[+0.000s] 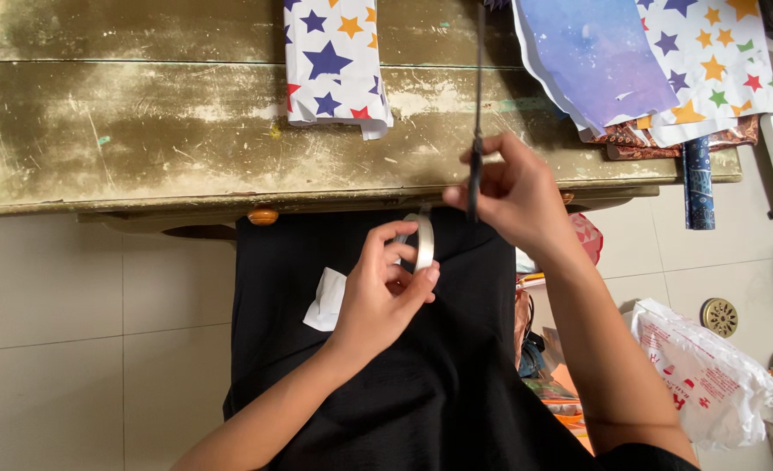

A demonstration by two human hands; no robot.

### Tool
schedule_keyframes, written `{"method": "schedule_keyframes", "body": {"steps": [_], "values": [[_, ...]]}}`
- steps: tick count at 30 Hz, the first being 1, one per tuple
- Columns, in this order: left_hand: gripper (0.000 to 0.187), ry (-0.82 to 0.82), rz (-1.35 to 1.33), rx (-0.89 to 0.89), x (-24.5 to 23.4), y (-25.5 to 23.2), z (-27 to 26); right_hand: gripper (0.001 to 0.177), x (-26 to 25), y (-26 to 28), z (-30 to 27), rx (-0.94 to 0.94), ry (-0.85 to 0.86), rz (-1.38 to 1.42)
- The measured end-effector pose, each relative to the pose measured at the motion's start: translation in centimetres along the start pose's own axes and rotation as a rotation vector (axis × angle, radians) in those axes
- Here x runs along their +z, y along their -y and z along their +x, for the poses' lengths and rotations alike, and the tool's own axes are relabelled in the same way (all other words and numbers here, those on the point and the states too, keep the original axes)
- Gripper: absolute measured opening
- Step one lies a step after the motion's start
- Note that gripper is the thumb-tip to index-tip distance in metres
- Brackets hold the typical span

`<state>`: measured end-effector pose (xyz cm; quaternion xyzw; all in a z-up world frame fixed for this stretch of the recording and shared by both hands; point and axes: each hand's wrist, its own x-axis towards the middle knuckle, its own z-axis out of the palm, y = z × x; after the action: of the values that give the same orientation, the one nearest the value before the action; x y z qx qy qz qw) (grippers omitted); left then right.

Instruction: The person wraps a small rectangular item with star-patterned wrapping paper, folds the edges, and secures the package with clear tape. They use scissors to cut tape and complete the wrapping process on a gold-colored table.

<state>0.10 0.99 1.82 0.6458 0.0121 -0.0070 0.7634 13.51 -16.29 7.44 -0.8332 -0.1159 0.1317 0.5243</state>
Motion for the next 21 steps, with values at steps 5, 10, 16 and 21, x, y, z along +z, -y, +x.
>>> {"method": "schedule_keyframes", "body": {"steps": [5,10,16,21], "values": [[0.052,0.086,-0.002,0.050,-1.0,0.2,-0.7,0.044,0.0,-1.8,-2.1,-0.028,0.070,0.304],[0.050,0.139,0.015,0.075,-1.0,0.8,-0.9,0.044,1.3,-3.2,-2.2,-0.020,0.068,0.431],[0.049,0.128,-0.017,0.044,-1.0,0.6,-1.0,0.041,2.3,-3.1,-1.7,-0.054,-0.041,0.309],[0.058,0.008,0.075,-0.131,-1.0,1.2,0.8,0.036,3.7,-2.6,0.3,-0.197,-0.125,-0.026]]}}
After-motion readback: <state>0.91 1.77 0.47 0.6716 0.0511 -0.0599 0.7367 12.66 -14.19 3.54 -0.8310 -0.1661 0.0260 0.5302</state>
